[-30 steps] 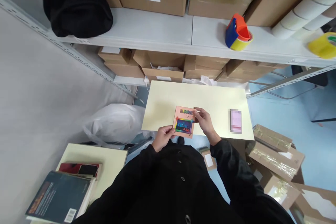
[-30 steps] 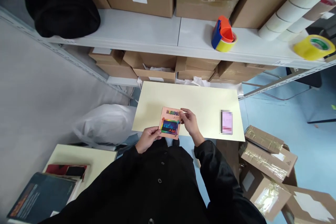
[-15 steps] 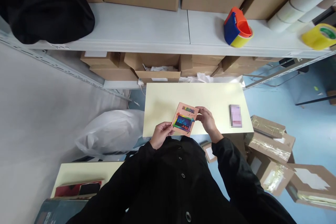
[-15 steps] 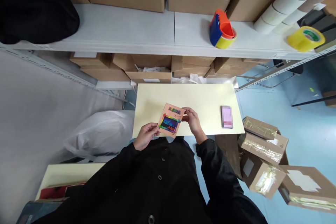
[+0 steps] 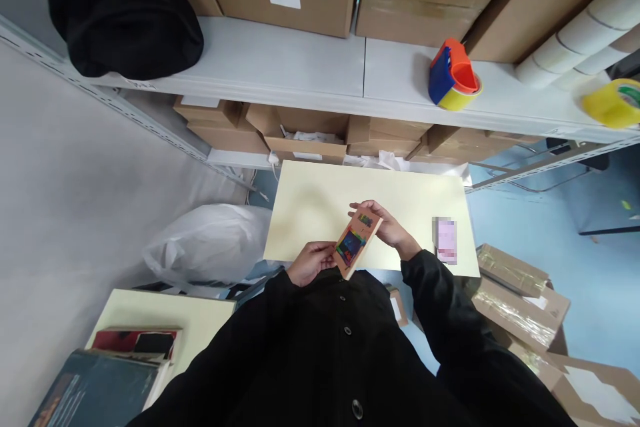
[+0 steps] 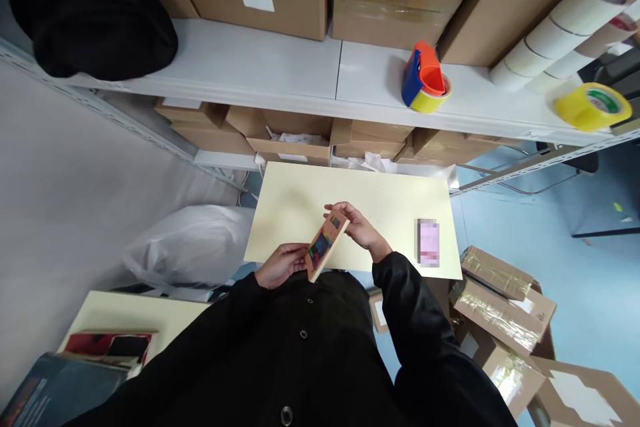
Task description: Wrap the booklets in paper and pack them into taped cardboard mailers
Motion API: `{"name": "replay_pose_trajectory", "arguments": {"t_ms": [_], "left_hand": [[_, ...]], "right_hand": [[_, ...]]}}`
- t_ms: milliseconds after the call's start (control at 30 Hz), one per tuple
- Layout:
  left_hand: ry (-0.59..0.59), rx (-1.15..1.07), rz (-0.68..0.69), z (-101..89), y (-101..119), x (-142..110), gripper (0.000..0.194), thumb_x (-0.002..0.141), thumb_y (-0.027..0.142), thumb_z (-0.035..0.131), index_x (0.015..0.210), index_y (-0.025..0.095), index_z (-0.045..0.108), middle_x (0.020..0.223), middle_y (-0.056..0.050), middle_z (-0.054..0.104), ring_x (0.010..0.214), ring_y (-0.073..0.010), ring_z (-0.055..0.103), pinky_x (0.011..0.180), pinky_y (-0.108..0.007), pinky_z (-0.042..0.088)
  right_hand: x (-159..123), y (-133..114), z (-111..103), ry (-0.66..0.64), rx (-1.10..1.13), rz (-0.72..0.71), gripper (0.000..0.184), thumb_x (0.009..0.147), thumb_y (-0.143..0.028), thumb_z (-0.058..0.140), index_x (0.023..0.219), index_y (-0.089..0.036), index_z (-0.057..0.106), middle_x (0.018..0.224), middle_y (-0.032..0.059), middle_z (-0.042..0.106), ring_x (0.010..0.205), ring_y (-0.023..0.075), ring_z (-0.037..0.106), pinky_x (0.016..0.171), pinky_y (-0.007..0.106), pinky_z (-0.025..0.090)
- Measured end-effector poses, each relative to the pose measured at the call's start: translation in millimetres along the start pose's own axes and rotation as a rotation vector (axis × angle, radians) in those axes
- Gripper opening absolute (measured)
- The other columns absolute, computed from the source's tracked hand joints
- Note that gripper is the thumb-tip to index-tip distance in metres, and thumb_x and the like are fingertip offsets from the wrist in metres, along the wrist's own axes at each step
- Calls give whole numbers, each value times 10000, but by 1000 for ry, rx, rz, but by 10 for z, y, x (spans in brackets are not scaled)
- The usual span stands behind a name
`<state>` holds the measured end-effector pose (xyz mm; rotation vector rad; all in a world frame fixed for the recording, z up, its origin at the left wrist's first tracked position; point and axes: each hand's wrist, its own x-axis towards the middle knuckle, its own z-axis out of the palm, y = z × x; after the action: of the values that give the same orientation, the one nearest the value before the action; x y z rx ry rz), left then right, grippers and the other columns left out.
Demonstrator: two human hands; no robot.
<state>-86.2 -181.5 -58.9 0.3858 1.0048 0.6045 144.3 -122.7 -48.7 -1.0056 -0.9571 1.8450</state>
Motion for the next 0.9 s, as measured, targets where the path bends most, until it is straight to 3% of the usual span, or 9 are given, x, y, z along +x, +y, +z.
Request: {"name": "replay_pose_trajectory", "arguments": {"t_ms": [133, 267, 333, 467, 600, 900], "left_hand": [[-40, -60, 12, 65, 23, -28, 565, 698, 620, 702, 1033, 164, 707, 1068, -138, 709, 1019, -257, 656, 894, -380, 493], [-27, -85, 66, 72, 78, -56, 786, 706, 822, 472, 1096, 173, 681, 1131, -157, 689, 1051, -286, 650, 923, -432, 487], [27, -23, 134, 66, 87, -56, 742, 677, 780, 570, 1061, 156, 688, 1093, -147, 705, 965, -267, 679, 904, -424, 506], [145, 213, 252, 71, 44, -26, 533, 586, 524, 816, 937, 137, 713, 920, -99, 744, 804, -222, 705, 856, -384, 541], [180, 351, 273, 89, -35, 21, 441, 611, 493, 806, 842, 126, 723, 803, -93, 744, 700, -226, 713, 757, -356, 563], [148, 438, 320, 105, -40, 16, 378, 668, 462, 769, 870, 145, 733, 833, -91, 752, 707, -234, 720, 707, -323, 554]], "right_hand": [[4, -84, -55, 69, -14, 43, 328, 668, -416, 793, 818, -233, 567, 830, -31, 632, 791, 143, 648, 787, 369, 546], [6, -165, -126, 193, -109, 48, 334, 649, -450, 787, 777, -214, 587, 705, -42, 598, 635, 102, 570, 616, 284, 550], [-1, -191, -159, 235, -152, 51, 329, 649, -456, 779, 781, -209, 606, 712, -29, 618, 635, 105, 569, 586, 270, 542], [-45, -204, -199, 306, -203, 53, 327, 655, -464, 763, 806, -205, 632, 728, -14, 643, 627, 112, 579, 574, 278, 542], [-104, -194, -210, 365, -202, 67, 370, 654, -500, 750, 847, -201, 651, 717, -3, 653, 618, 123, 594, 565, 291, 543], [-171, -166, -227, 401, -193, 73, 390, 652, -520, 755, 857, -202, 659, 722, 8, 662, 637, 139, 619, 603, 322, 559]]}}
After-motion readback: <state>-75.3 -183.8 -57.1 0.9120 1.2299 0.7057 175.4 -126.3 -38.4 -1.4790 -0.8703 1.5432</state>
